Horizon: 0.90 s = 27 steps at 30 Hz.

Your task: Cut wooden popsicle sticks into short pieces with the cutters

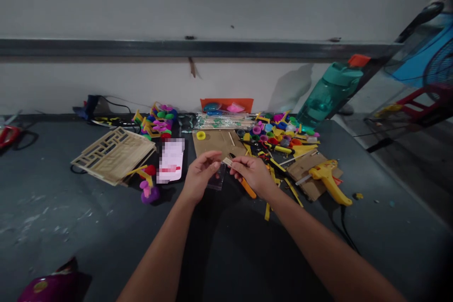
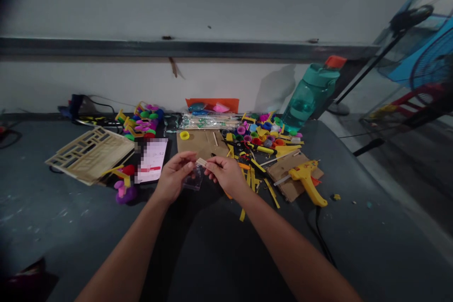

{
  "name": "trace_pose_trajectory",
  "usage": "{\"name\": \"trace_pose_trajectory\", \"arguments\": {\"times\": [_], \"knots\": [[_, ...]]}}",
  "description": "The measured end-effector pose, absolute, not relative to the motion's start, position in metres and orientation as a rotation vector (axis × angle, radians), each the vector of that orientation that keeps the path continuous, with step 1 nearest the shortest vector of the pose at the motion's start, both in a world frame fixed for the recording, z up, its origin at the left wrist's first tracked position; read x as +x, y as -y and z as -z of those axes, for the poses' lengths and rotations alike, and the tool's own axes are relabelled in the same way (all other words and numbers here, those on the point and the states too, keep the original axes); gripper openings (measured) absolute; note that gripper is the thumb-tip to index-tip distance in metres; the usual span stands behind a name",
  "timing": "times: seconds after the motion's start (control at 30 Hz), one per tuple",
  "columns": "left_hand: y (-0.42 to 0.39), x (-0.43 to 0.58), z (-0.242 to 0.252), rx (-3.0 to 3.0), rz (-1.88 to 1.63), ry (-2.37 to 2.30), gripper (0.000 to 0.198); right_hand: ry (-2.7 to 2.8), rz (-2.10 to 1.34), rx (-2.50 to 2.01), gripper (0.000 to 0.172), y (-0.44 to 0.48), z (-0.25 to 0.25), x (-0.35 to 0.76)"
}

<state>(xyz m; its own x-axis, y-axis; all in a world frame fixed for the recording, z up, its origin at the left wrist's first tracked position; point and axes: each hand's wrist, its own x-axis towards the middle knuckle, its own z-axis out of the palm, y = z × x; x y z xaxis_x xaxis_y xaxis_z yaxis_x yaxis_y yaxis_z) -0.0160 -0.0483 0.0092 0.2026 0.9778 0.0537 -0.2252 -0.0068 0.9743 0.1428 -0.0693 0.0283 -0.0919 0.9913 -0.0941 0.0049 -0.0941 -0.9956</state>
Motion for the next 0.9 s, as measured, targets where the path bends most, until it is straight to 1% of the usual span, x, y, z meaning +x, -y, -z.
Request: {"name": "trace_pose_trajectory", "arguments": {"times": [0.2, 0.3, 0.4, 0.5, 0.57, 0.63, 0.67, 0.73, 0.8, 0.83, 0.9], "knots": [[0.054, -0.004, -0.011, 1.411, -1.192, -0.935, 0.019, 1.165, -1.399, -1.167, 0.023, 0.069, -0.019, 0.142], [0.059, 0.003, -0.011, 1.395, -1.196, -0.975, 0.021, 1.095, -1.480, -1.123, 0.024, 0.071, -0.014, 0.136], [0.063, 0.010, -0.009, 1.317, -1.215, -1.046, 0.024, 1.056, -1.429, -1.142, 0.026, 0.073, -0.010, 0.126], [0.062, 0.011, -0.006, 1.156, -1.245, -1.094, 0.030, 1.251, -1.377, -1.243, 0.025, 0.070, -0.014, 0.123], [0.058, 0.008, -0.004, 1.043, -1.333, -1.114, 0.032, 1.536, -1.211, -1.429, 0.024, 0.067, -0.019, 0.130], [0.053, 0.002, -0.003, 0.962, -1.392, -1.066, 0.032, 1.804, -0.753, -1.673, 0.024, 0.067, -0.026, 0.141], [0.050, -0.001, -0.003, 0.945, -1.385, -1.040, 0.032, 1.914, -0.499, -1.781, 0.029, 0.068, -0.028, 0.148], [0.047, -0.005, -0.003, 0.956, -1.331, -1.008, 0.033, 2.137, -0.218, -1.911, 0.048, 0.075, -0.031, 0.159], [0.047, -0.007, -0.004, 1.009, -1.262, -1.002, 0.034, 2.278, -0.079, -1.955, 0.065, 0.084, -0.029, 0.166], [0.048, -0.007, -0.004, 1.041, -1.230, -0.997, 0.034, 2.306, -0.035, -1.969, 0.071, 0.088, -0.027, 0.167], [0.050, -0.006, -0.006, 1.106, -1.175, -0.986, 0.034, 2.305, 0.003, -1.999, 0.076, 0.092, -0.023, 0.167]]}}
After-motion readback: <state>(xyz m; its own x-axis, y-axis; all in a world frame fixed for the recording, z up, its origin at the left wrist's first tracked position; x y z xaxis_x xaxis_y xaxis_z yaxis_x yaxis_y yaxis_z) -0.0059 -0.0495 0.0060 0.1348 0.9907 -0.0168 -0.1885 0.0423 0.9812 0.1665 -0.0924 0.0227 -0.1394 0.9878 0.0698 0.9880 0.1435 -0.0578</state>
